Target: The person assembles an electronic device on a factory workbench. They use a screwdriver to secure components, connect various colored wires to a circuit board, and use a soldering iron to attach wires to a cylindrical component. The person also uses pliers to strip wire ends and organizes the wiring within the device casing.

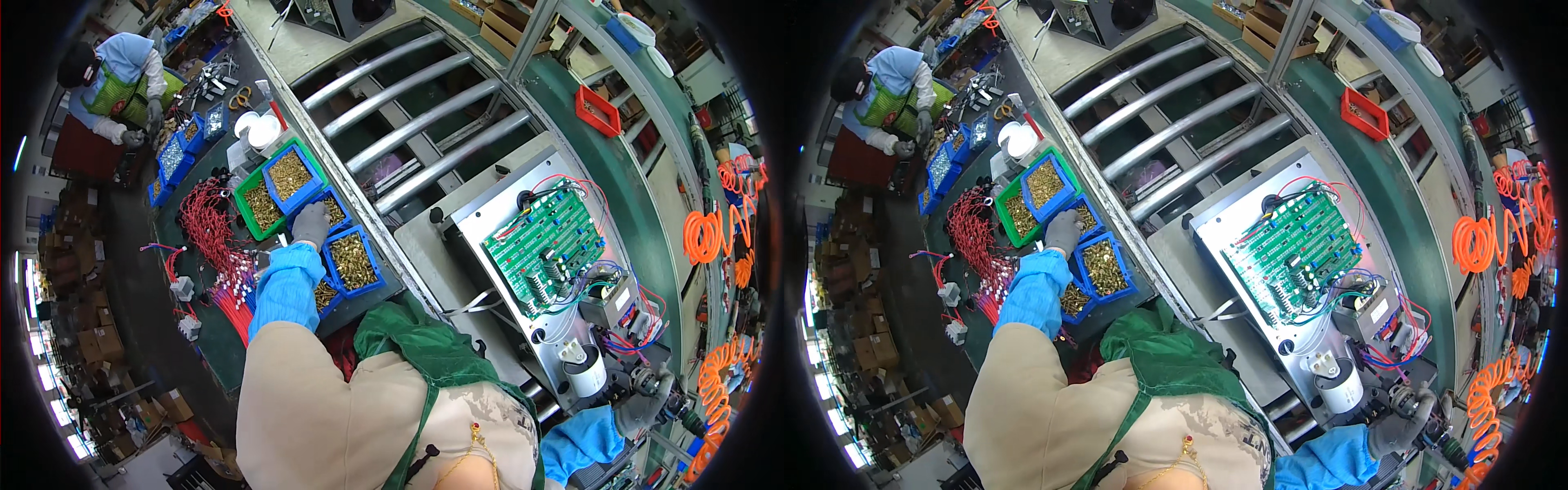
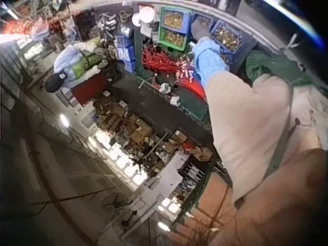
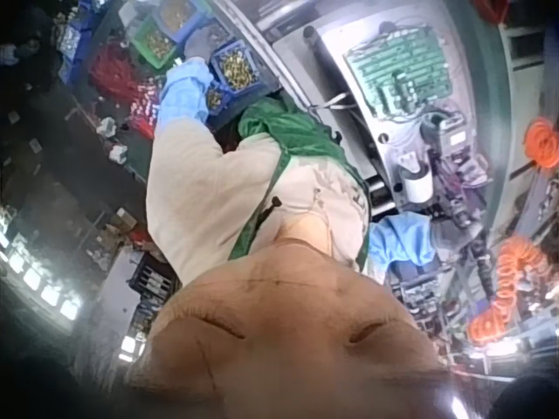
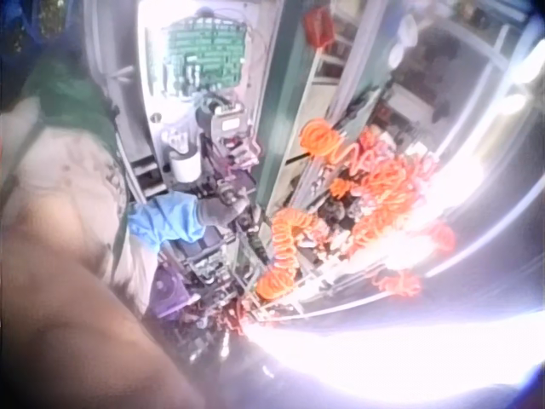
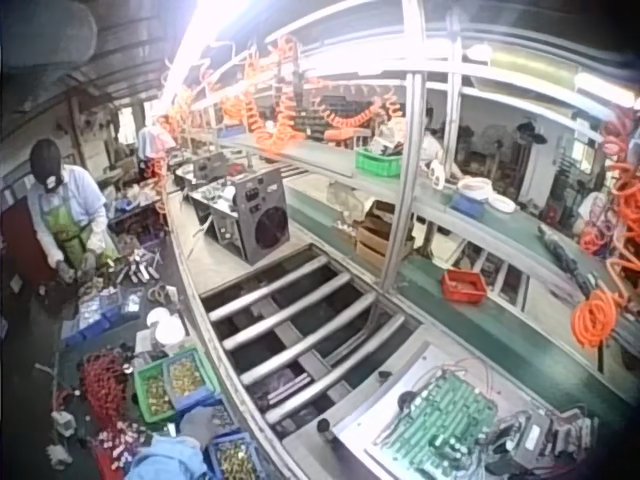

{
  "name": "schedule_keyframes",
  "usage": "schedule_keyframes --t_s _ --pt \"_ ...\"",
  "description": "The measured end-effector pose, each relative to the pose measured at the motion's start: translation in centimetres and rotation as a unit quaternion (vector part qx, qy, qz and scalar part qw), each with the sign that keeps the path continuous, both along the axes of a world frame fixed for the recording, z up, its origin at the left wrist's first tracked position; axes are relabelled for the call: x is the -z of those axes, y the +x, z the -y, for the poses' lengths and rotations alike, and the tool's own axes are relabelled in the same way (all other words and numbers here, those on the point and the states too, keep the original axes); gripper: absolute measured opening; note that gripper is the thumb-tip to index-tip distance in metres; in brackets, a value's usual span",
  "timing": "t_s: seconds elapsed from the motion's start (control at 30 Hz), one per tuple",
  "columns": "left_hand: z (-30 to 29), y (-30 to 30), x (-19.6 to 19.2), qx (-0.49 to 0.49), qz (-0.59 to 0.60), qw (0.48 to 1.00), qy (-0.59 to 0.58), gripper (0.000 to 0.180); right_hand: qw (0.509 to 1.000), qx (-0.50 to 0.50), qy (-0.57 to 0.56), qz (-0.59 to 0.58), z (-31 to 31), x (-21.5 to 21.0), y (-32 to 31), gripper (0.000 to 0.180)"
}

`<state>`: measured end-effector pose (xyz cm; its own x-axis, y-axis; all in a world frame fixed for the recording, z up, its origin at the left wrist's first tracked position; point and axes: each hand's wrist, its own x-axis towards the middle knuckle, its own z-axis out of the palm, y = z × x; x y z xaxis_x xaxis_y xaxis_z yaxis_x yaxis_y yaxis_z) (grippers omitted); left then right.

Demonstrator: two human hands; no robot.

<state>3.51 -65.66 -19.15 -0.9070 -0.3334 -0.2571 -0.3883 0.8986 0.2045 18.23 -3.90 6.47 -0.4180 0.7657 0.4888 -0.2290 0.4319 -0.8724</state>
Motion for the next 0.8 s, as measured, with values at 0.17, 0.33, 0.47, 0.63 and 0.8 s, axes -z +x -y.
schedule_keyframes --t_s 0.17,0.33,0.47,0.63,0.8 --pt "2.0 1.0 1.5 -0.122 -0.093 0.982 0.110 0.018 0.966 -0.188 -0.177 0.003 -3.8 -3.2 2.0 0.020" --pt "4.3 1.0 6.2 -0.202 -0.136 0.944 0.224 0.018 0.976 0.020 -0.164 -0.139 -2.5 -6.0 4.3 0.018" --pt "3.5 1.8 4.8 -0.239 -0.171 0.894 0.338 0.018 0.973 -0.091 -0.099 -0.190 -4.6 -6.4 7.5 0.011" --pt "-0.6 1.7 -3.2 -0.243 -0.220 0.597 0.732 0.018 0.957 -0.100 -0.119 -0.245 -3.9 -6.5 9.8 0.014" --pt "-13.6 1.8 -11.5 -0.037 -0.022 0.258 0.965 0.023 0.928 -0.179 -0.159 -0.286 -4.1 -6.4 12.4 0.019"
